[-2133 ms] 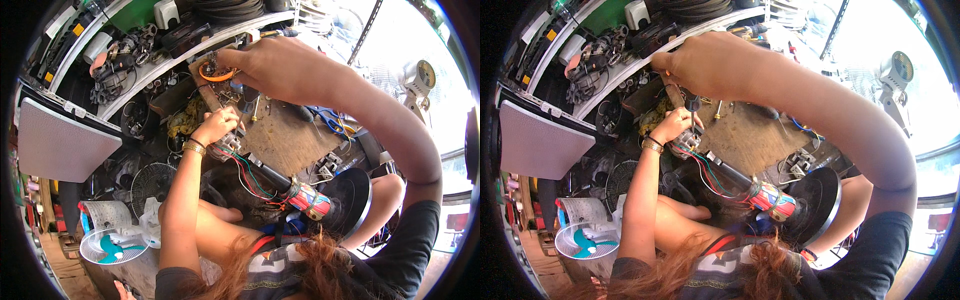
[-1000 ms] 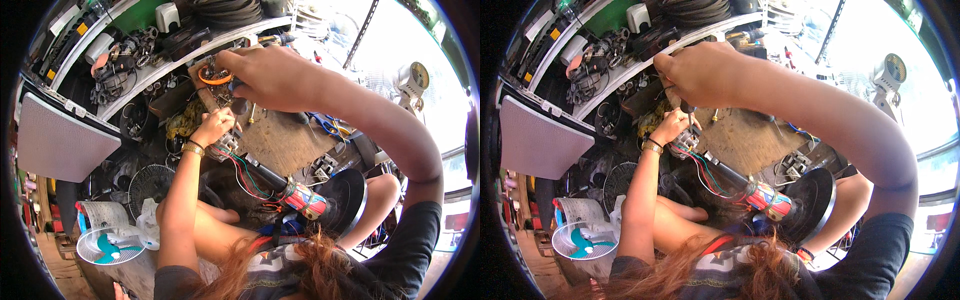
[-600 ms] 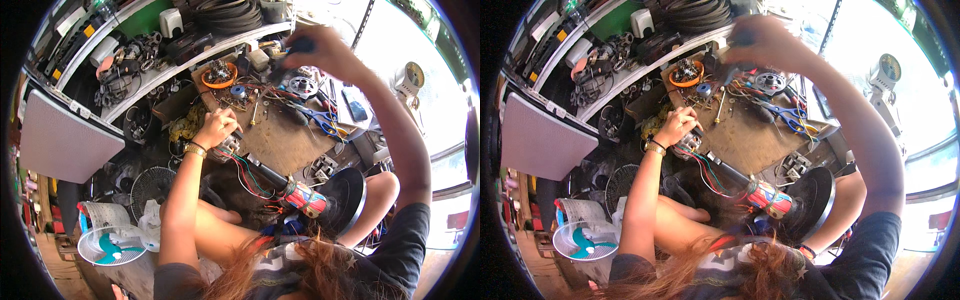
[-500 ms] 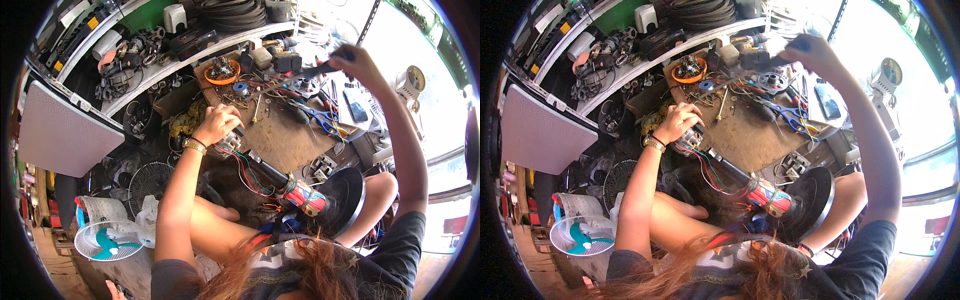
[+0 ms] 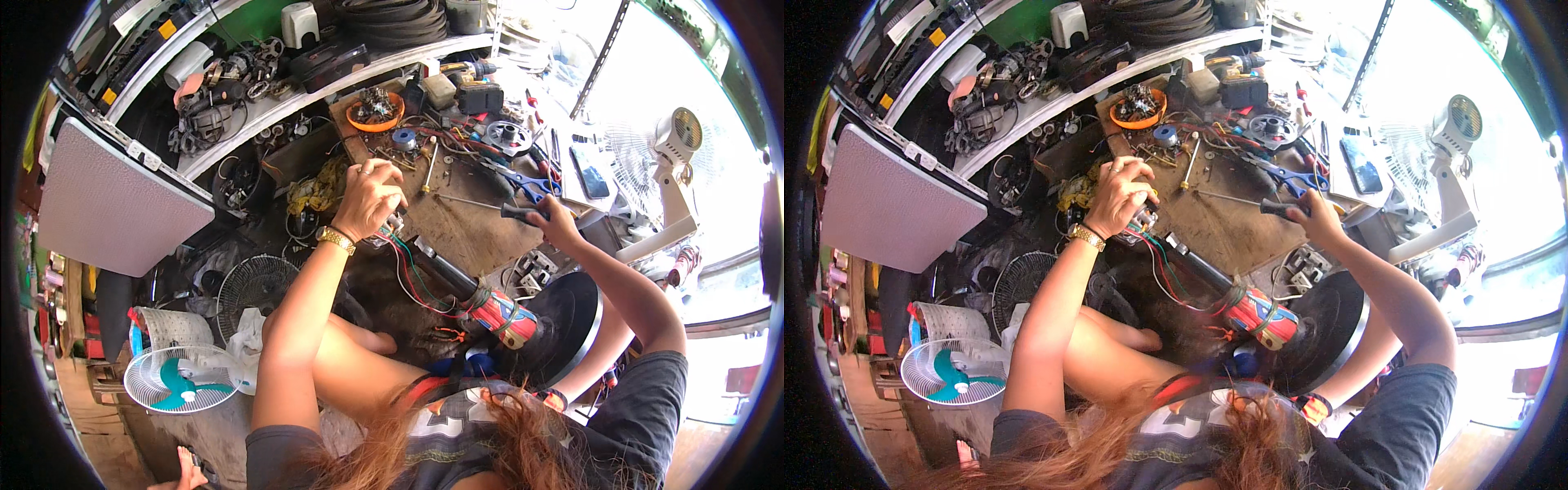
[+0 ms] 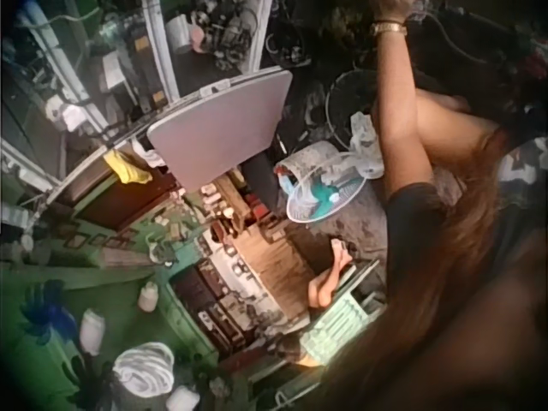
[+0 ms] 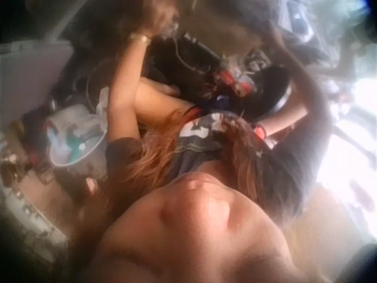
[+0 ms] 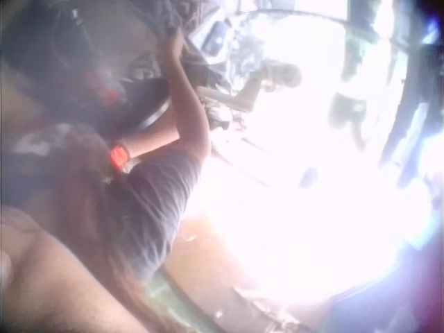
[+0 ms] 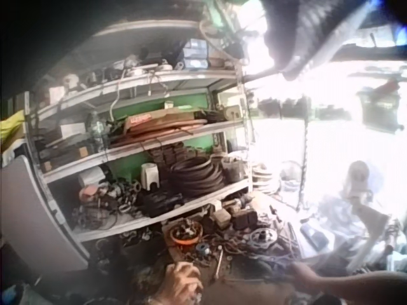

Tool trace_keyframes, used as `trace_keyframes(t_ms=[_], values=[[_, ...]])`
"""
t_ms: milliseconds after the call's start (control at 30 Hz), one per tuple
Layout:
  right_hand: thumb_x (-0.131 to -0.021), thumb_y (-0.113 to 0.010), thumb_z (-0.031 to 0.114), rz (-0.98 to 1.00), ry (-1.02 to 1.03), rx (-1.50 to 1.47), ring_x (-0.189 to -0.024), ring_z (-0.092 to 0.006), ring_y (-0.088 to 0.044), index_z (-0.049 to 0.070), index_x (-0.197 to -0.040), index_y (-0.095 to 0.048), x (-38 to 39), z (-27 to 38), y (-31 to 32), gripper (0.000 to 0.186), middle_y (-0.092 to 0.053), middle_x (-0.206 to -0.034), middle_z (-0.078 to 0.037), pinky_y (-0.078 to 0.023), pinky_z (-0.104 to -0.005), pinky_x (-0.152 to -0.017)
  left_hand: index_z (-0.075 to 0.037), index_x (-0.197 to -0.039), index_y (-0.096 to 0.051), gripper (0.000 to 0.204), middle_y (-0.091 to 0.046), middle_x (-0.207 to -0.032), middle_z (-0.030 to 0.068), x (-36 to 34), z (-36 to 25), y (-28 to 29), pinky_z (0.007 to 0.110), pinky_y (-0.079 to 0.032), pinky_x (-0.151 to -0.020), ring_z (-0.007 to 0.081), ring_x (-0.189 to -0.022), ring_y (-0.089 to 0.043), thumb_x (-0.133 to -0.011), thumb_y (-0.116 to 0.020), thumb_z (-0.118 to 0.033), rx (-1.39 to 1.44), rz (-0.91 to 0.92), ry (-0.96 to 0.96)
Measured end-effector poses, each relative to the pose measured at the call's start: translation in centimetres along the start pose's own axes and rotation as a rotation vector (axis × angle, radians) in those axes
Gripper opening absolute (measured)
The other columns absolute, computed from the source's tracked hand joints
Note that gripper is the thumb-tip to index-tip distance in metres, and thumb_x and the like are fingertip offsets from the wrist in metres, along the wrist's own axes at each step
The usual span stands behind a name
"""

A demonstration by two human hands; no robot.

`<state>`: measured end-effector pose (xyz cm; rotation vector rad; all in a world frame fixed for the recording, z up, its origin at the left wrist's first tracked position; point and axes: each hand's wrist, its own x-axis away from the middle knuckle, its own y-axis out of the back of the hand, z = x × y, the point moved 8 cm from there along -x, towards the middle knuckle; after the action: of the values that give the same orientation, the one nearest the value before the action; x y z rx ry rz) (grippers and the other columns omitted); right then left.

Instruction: The person disassembles an electric fan motor housing using a screwdriver, manipulates internal wiring and electrical components by hand, and then reassembles parts of the motor assembly.

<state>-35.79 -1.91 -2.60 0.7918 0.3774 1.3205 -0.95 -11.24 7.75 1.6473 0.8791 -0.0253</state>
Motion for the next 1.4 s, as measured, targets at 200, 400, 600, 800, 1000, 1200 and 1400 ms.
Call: trace_keyframes(t_ms=[200,400,600,800,1000,1200,1400], values=[[-0.084,-0.069,0.042,0.026,0.408,0.775,-0.074,-0.0356,-0.068,0.006,-0.105,-0.047,0.8,2.7,-2.9,0.047,-0.066,-0.083,-0.015,-0.051,-0.0445,-0.061,-0.015,-0.080,-0.073,0.034,-0.059,-0.107,0.0029,0.4,-0.6,0.3,0.042,-0.029,-0.096,0.0237,-0.114,-0.048,-0.087,-0.046,-0.035,-0.092,-0.001,-0.035],[-0.086,-0.066,0.042,-0.019,0.503,0.853,-0.074,-0.0302,-0.068,0.005,-0.109,-0.054,-0.1,5.5,-3.3,0.045,-0.065,-0.091,-0.013,-0.053,-0.0426,-0.060,-0.014,-0.110,-0.068,0.035,-0.059,-0.113,0.0059,1.7,-1.1,1.7,0.043,-0.030,-0.098,0.0256,-0.114,-0.050,-0.087,-0.051,-0.034,-0.046,-0.116,0.124],[-0.090,-0.061,0.026,-0.233,0.667,0.663,-0.077,-0.0319,-0.067,0.005,-0.090,-0.067,-9.0,14.0,-2.6,0.022,-0.064,-0.091,-0.014,-0.054,-0.0434,-0.063,-0.012,-0.110,-0.067,0.027,-0.059,-0.112,0.0060,2.8,2.7,3.3,0.039,-0.041,-0.095,0.0265,-0.108,-0.054,-0.084,-0.063,-0.017,0.124,-0.336,0.315],[-0.079,-0.064,0.016,-0.298,0.687,0.625,-0.084,-0.0315,-0.068,0.015,-0.087,-0.072,-18.6,17.9,-5.8,0.012,-0.067,-0.094,-0.010,-0.055,-0.0430,-0.069,-0.006,-0.112,-0.065,0.024,-0.057,-0.109,0.0064,4.0,8.5,2.6,0.033,-0.042,-0.095,0.0204,-0.106,-0.055,-0.088,-0.060,-0.009,0.476,-0.518,0.522],[-0.081,-0.065,0.016,-0.246,0.541,0.723,-0.092,-0.0324,-0.067,0.008,-0.086,-0.073,-23.0,18.7,-12.1,0.013,-0.063,-0.104,-0.013,-0.057,-0.0431,-0.072,-0.006,-0.115,-0.065,0.025,-0.058,-0.117,0.0029,6.4,13.1,1.5,0.030,-0.041,-0.097,0.0133,-0.108,-0.054,-0.092,-0.058,-0.009,0.692,-0.581,0.714],[-0.076,-0.069,0.017,-0.309,0.547,0.666,-0.096,-0.0340,-0.062,0.015,-0.089,-0.075,-22.9,18.6,-11.8,0.014,-0.058,-0.104,-0.011,-0.055,-0.0443,-0.077,-0.006,-0.110,-0.066,0.022,-0.057,-0.108,0.0022,5.0,12.8,0.6,0.032,-0.042,-0.094,0.0147,-0.100,-0.054,-0.088,-0.061,-0.008,0.626,-0.557,0.736],[-0.079,-0.063,0.014,-0.348,0.663,0.370,-0.099,-0.0333,-0.060,0.010,-0.095,-0.066,-19.6,20.2,-7.8,0.017,-0.058,-0.102,-0.011,-0.054,-0.0453,-0.076,-0.005,-0.104,-0.068,0.021,-0.058,-0.104,0.0093,2.0,12.7,2.0,0.033,-0.047,-0.087,0.0226,-0.098,-0.058,-0.084,-0.066,-0.014,0.231,-0.383,0.641]])
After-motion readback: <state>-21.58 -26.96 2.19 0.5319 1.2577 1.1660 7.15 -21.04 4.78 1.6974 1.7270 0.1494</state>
